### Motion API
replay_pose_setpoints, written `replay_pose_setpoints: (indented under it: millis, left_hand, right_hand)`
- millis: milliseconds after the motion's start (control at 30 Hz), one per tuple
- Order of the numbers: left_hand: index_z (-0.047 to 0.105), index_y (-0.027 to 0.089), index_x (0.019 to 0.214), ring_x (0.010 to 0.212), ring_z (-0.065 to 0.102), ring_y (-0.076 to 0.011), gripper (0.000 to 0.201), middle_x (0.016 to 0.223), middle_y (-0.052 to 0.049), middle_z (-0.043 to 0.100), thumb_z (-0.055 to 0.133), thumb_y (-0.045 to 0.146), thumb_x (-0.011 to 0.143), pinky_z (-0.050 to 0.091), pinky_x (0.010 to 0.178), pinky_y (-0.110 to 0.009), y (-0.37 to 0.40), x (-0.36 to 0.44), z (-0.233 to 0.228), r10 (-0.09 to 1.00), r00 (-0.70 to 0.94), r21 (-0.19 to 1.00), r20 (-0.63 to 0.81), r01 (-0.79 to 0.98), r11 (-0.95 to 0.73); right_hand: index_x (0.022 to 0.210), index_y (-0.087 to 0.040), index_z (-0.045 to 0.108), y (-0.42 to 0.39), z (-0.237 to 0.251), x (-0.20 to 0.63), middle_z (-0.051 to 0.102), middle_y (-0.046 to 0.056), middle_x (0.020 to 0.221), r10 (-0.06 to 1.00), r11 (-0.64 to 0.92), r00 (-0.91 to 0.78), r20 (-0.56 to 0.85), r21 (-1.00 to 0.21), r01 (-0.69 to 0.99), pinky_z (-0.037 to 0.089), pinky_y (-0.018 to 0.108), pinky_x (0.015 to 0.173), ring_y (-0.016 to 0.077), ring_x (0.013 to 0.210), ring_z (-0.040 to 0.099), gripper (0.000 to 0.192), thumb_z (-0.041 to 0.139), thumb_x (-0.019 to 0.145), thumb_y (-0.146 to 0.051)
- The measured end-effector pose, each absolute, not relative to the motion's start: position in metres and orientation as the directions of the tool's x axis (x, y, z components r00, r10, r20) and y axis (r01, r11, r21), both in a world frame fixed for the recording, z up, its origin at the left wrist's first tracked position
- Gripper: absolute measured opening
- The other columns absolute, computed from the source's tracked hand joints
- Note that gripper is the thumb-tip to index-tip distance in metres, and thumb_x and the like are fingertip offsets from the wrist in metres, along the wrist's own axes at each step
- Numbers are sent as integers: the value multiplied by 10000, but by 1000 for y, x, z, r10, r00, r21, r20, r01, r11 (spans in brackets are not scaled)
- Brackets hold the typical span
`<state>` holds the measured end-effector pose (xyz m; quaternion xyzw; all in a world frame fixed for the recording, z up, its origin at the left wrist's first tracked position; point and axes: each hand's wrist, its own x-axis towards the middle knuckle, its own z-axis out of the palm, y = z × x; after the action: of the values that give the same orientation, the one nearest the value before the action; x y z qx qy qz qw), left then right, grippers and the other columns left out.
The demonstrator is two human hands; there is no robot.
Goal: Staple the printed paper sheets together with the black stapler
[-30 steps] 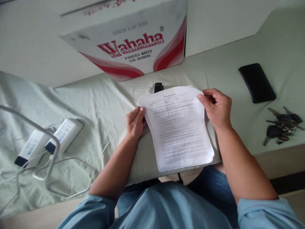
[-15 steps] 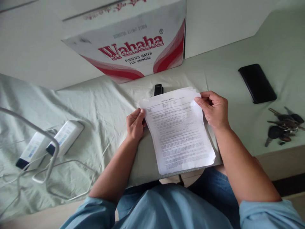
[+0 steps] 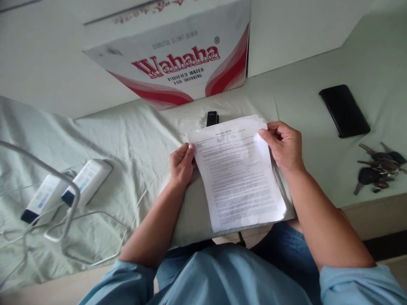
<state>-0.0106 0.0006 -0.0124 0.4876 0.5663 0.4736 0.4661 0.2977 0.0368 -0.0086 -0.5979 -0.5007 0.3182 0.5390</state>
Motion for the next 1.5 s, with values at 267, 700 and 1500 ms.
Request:
replay_pose_setpoints:
  millis: [267,700,1500]
  left_hand:
    - [402,250,705,551,341,-125,694,606,42,365,653,829,993,281,483,-289,-1,-9,-9,989,-142,981,-46,178,71]
    - [415,250,693,530,345,-114,708,593,45,380,700,846,949,286,453,-265,1,-9,-9,989,-125,988,-78,120,93]
    - [360,239,666,556,276,-116,553,564,53,323,701,511,1008,207,525,-306,6,-6,5,994,-107,926,28,378,15]
  right_hand:
    - [888,-283,768,38,-7,299,720,-9,764,956,58,241,165,-917,395,556,363,674,190,691,630,307,910,861,-553]
    - [1132,-275,776,50,-6,305,651,-31,690,990,-51,139,-23,-979,198,532,356,608,199,657,635,494,926,803,-610]
    - [770,-297,735,48,3,308,647,-13,698,993,16,107,46,-962,271,482,363,604,178,622,542,438,912,779,-698]
